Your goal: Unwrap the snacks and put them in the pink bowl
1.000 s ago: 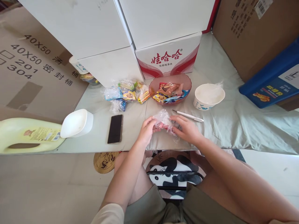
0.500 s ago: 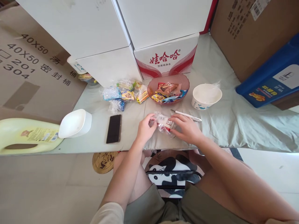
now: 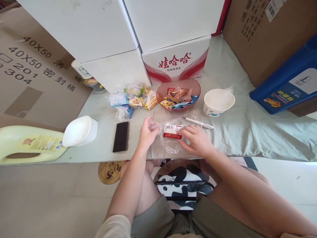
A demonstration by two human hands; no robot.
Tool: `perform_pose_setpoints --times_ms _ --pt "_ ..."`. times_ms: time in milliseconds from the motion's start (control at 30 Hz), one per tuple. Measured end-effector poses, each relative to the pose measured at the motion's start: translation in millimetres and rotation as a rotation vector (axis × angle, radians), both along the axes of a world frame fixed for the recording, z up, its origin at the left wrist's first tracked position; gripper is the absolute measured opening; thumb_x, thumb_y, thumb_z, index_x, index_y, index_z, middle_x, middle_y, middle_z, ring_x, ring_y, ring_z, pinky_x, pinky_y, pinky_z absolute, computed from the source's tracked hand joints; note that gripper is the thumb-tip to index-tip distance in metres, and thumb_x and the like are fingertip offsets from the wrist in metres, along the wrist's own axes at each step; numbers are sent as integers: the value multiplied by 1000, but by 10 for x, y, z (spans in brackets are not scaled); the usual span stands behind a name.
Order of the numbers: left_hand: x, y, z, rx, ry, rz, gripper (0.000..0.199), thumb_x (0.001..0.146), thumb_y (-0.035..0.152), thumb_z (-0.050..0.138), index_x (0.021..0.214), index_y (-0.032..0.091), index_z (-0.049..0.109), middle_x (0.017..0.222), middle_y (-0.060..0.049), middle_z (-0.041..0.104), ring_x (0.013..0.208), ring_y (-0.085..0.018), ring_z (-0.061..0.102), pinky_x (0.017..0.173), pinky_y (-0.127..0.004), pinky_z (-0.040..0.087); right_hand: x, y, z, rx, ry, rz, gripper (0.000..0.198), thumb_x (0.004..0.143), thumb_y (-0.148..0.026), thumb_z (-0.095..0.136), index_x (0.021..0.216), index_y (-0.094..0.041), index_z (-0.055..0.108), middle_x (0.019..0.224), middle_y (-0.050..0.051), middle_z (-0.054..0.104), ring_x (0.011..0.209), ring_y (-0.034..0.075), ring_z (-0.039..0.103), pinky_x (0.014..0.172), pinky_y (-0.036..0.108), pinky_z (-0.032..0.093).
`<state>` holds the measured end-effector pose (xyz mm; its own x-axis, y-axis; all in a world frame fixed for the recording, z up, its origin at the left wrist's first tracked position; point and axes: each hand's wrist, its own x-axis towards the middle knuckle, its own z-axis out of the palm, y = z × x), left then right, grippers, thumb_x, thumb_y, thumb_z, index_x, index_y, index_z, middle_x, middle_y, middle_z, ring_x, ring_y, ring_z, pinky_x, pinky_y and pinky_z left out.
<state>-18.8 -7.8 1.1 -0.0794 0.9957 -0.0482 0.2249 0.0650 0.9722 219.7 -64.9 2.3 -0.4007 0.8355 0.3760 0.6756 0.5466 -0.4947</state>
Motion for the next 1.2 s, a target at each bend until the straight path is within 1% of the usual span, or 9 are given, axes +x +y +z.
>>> perform_pose_setpoints --times_ms 100,267,433,533,667,733,867,1067,1200 --pt "23 -13 -14 -139 115 -104 32 74 38 70 99 19 63 76 -1 61 63 -14 55 63 -28 44 -71 34 -81 -59 -127 1 27 92 -28 53 115 -20 65 126 11 66 114 30 59 96 45 46" --pt "87 -87 45 6 411 -241 22 68 37 76 74 19 64 92 -4 59 85 -19 58 83 -33 46 -82 61 -109 -110 -166 -47 29 84 -24 61 113 -19 64 135 12 60 121 31 56 100 45 46" --pt "226 -240 181 -240 -215 -405 36 74 47 72 70 19 51 82 -3 65 74 -17 62 69 -29 48 -97 86 -141 -187 -13 -81 46 82 -21 59 128 -19 55 126 13 64 118 30 60 98 43 49" --pt "267 -245 255 -337 -536 -259 42 65 45 80 72 19 48 86 -5 71 67 -16 66 55 -24 45 -64 129 -125 -264 169 -68 41 84 -27 60 125 -21 56 117 10 69 108 27 65 90 39 52" --pt "218 -98 289 -294 -680 194 26 66 27 73 74 18 50 60 3 60 45 -7 52 41 -16 29 -24 151 -38 -358 359 -78 33 86 -41 59 110 -19 65 105 9 72 96 25 67 85 38 52" --pt "170 -20 298 -342 -749 311 19 68 24 66 70 18 48 55 5 54 40 -5 45 37 -16 23 -24 155 8 -351 406 -170 33 85 -44 58 102 -18 67 97 9 71 91 25 67 83 39 52" --pt "108 41 311 -414 -797 305 16 69 23 60 66 18 45 52 6 49 37 -4 39 35 -17 20 -60 239 80 -438 490 -386 31 82 -46 61 94 -18 68 81 6 70 75 22 64 73 37 52" --pt "80 3 242 -266 -678 261 22 64 25 68 69 19 47 52 6 52 39 -6 44 37 -17 22 -164 439 129 -431 1038 -433 44 87 -51 55 121 -24 55 95 5 70 76 17 67 70 33 53" --pt "12 -44 277 -249 -685 191 23 62 23 70 70 19 48 53 5 52 42 -6 46 39 -15 24 -242 340 55 -512 770 -306 32 88 -46 53 107 -21 58 88 6 69 77 19 67 72 36 55"
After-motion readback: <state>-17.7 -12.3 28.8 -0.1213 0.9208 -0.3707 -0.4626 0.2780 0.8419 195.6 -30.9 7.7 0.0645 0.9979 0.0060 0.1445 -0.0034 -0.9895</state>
